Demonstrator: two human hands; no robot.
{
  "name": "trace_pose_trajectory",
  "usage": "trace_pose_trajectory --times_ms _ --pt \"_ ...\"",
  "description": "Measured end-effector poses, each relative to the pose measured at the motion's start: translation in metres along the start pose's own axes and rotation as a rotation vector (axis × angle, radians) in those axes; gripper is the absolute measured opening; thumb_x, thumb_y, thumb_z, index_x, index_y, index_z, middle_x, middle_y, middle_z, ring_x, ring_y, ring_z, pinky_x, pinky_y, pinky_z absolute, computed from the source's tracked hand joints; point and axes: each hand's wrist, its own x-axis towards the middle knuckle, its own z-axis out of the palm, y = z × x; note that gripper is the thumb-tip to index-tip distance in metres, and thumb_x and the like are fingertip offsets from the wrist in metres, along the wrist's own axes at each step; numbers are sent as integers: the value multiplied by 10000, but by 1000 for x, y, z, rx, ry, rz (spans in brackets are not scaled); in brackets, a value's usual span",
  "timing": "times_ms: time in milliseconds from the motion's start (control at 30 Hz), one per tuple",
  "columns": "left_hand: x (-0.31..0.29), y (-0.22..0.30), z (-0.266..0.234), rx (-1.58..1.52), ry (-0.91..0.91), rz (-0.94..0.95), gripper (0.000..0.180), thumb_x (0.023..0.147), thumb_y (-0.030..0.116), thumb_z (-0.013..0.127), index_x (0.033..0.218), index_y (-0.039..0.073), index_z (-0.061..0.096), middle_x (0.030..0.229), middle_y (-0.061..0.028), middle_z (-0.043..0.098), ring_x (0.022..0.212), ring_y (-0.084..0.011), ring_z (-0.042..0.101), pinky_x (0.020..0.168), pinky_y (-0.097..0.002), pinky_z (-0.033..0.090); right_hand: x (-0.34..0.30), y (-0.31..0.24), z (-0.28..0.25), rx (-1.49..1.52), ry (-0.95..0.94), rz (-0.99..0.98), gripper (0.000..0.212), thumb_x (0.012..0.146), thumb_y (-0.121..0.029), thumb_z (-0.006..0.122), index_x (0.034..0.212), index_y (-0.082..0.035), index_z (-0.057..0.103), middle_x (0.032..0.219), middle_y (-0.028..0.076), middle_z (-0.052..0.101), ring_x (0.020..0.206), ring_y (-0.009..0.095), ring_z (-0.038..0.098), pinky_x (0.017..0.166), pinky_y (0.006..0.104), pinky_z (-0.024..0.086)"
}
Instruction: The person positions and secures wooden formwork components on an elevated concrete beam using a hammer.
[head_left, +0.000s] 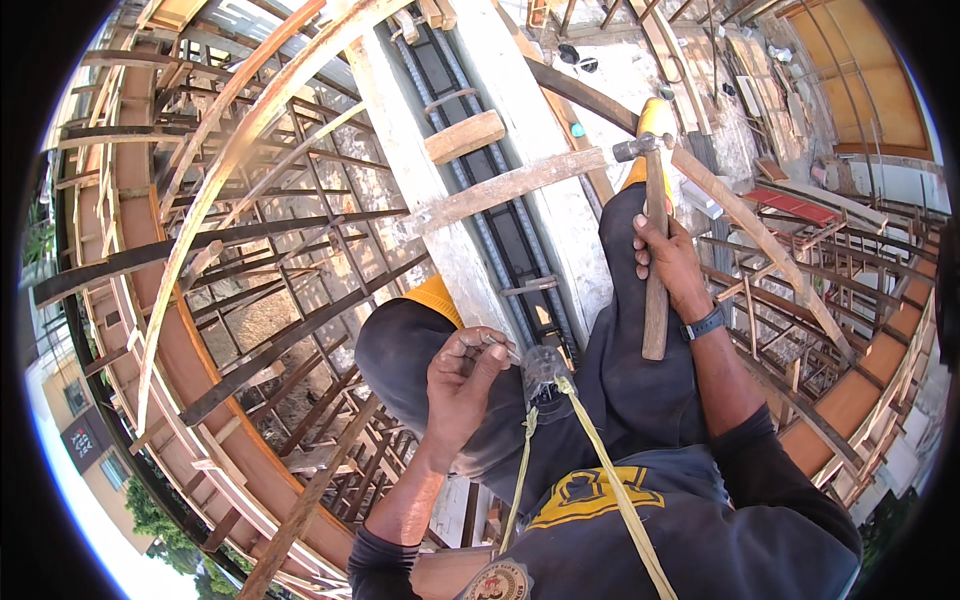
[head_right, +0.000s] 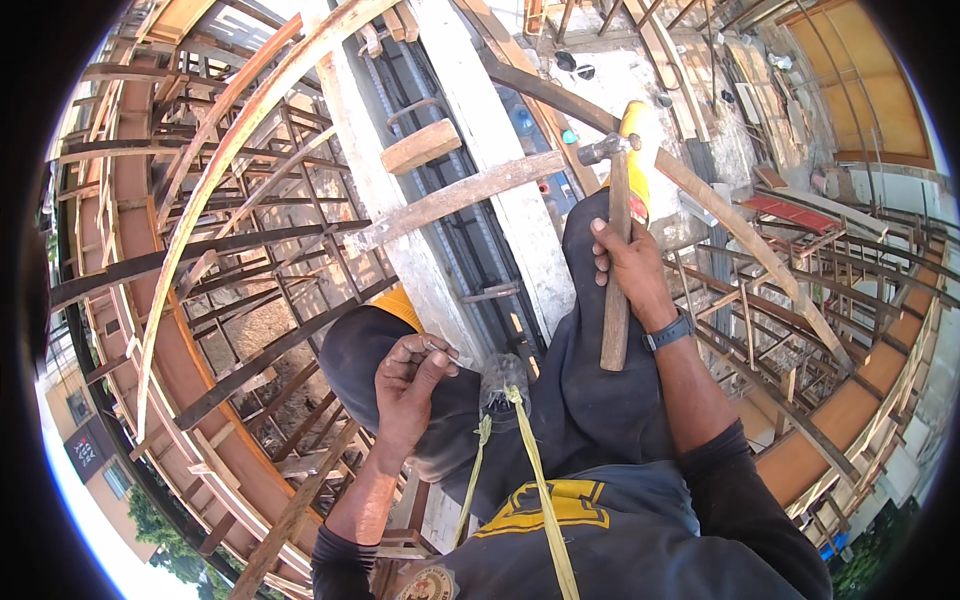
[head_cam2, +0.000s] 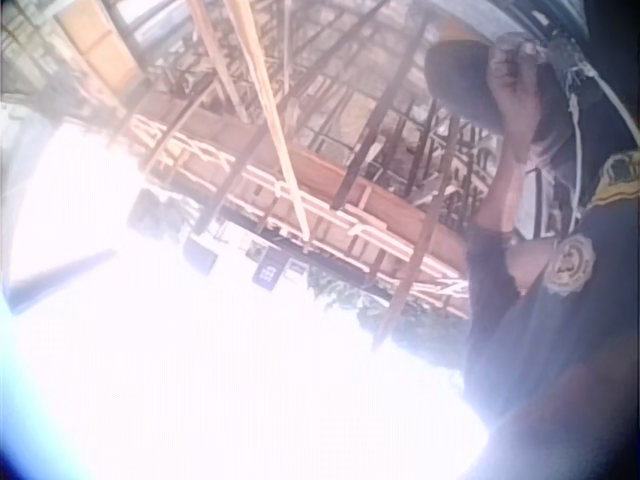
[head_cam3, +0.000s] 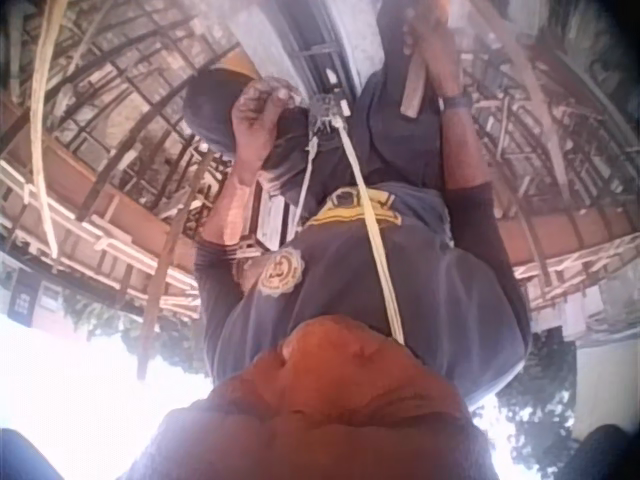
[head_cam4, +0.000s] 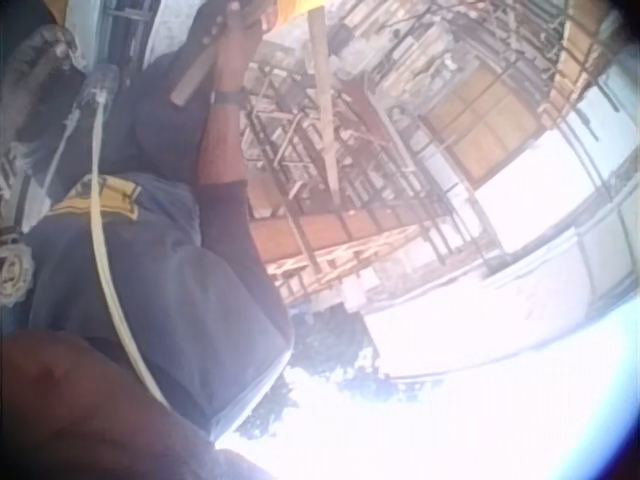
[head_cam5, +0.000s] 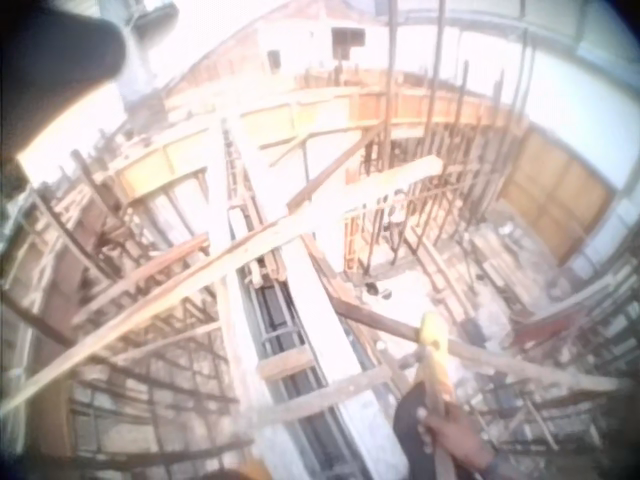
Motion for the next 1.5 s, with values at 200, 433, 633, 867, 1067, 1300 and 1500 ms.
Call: trace_pose_trajectory --times_ms 200,433,633,867,1067,1300,1500 --pt "94 7 -35 386 428 426 109 982 83 654 1036 -12 665 931 -20 684 858 -69 596 783 -232 483 -24 -9 3 -63 31 -161 309 973 -264 676 1121 -24 550 762 25 576 571 85 548 466 259 487" --pt "144 1 -52 575 540 617 90 967 58 657 1027 -6 671 949 -92 700 860 -141 637 797 -289 516 -81 -61 40 -157 -204 -216 306 993 -286 655 1157 -45 561 728 -7 539 556 57 515 460 216 418" --pt "149 -16 -48 629 511 672 80 944 39 670 1016 5 679 946 -122 695 902 -206 657 809 -330 524 -91 -44 67 -392 -275 -309 383 954 -272 707 1173 18 586 801 63 637 688 111 557 623 293 460" --pt "155 -19 -52 758 551 700 116 969 76 666 1051 -6 661 973 -103 684 909 -160 638 818 -309 524 -94 -36 80 -523 -389 -430 406 951 -280 707 1192 17 571 761 119 647 681 141 598 632 324 480" --pt "154 -22 -57 750 523 725 111 960 65 674 1041 -10 657 964 -99 673 890 -165 634 801 -312 520 -88 -36 88 -611 -406 -518 367 961 -286 690 1146 3 558 705 169 615 612 253 640 587 360 478" --pt "157 -23 -58 834 528 834 119 938 71 700 1021 -8 668 939 -122 657 840 -226 637 756 -340 516 -82 -49 91 -720 -430 -532 396 977 -344 656 1139 2 547 692 189 614 626 317 669 577 390 484" --pt "158 -24 -58 849 564 811 120 930 69 709 1017 -3 669 940 -119 656 839 -225 638 743 -342 513 -84 -60 98 -694 -464 -568 408 980 -355 649 1146 3 546 696 185 629 648 328 687 585 397 495"
